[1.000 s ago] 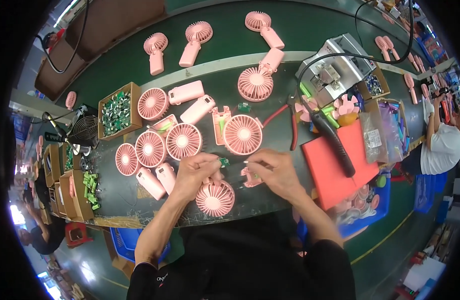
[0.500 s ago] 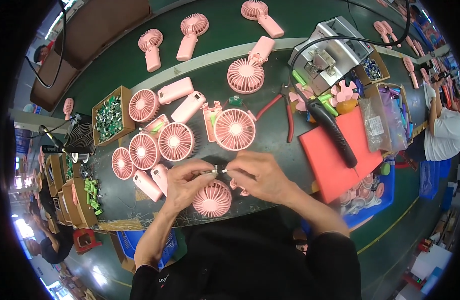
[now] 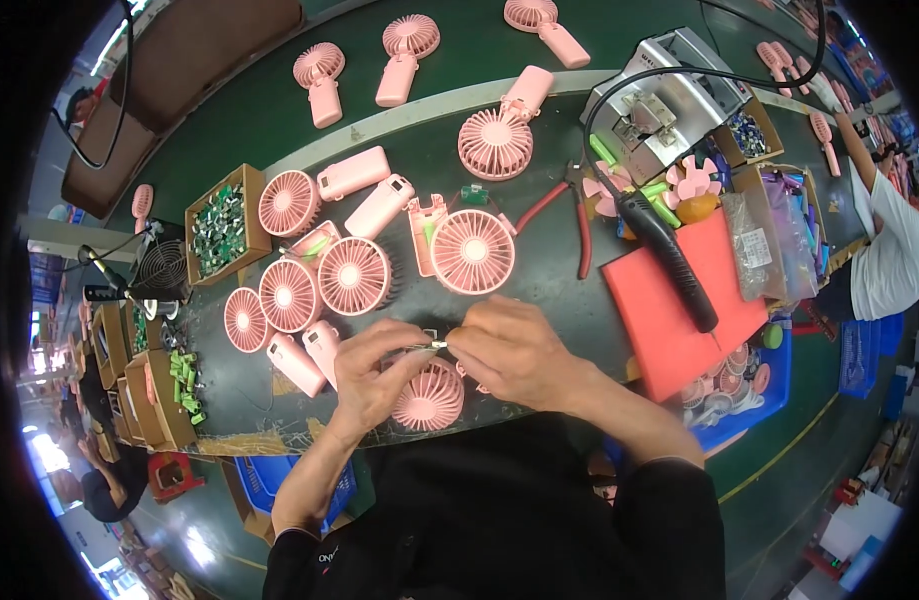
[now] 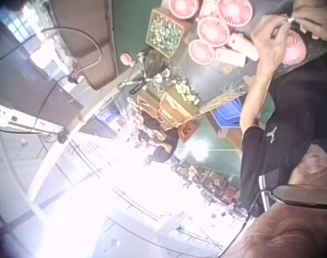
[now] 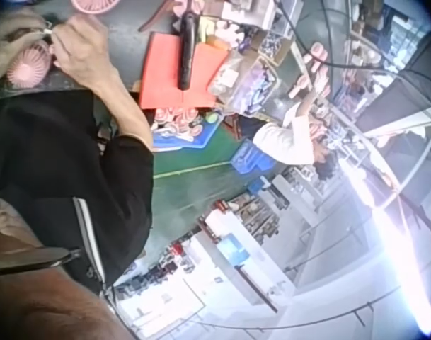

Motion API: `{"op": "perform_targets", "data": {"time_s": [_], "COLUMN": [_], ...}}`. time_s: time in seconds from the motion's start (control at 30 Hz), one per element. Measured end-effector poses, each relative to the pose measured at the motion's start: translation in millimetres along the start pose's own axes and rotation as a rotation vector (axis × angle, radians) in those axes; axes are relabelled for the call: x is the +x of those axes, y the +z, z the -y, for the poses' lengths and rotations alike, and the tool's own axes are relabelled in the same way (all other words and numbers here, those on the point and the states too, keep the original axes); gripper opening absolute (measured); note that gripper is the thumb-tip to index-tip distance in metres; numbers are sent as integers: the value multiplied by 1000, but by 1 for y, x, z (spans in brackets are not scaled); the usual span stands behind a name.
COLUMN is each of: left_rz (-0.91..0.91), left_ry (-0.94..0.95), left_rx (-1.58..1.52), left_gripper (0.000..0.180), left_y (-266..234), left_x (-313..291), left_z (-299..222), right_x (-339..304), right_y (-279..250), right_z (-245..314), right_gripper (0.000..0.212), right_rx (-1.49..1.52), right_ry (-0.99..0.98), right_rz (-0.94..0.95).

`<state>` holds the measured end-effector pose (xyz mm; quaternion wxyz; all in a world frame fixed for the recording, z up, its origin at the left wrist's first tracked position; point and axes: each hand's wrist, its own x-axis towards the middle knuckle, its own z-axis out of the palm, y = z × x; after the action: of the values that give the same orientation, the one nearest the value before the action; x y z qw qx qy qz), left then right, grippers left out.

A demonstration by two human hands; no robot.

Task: The person assembles portable electric fans by connecting circuit boards and wires to fan heads, fitting batteries into the handle casings by hand, and driving screws using a powered screwdriver.

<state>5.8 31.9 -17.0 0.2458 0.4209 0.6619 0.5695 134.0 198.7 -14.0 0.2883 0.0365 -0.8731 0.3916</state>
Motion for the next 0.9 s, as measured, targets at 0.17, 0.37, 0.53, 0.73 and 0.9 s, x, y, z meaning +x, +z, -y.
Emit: {"op": "perform_targets", "data": {"time_s": [0.17, 0.37, 0.53, 0.73, 0.9], "left_rz": [-4, 12, 53, 6, 52], "left_ry": [15, -18, -31, 16, 105], "left_rx": [53, 75, 92, 103, 146], "left_gripper": [19, 17, 18, 20, 18], "left_y": [-1, -4, -5, 0, 2], "left_x": [-2, -3, -1, -3, -2], "left_z": [-5, -11, -14, -12, -11], "right_x": [2, 5, 5, -1, -8], "right_y": [-1, -4, -3, 3, 6], "right_z": [5, 6, 7, 11, 3], "right_gripper": [16, 19, 17, 14, 14], "right_rx": [-104, -105, -197, -200, -109], "right_ry": [-67, -94, -134, -87, -89], "right_rz": [0, 52, 64, 30, 66]}}
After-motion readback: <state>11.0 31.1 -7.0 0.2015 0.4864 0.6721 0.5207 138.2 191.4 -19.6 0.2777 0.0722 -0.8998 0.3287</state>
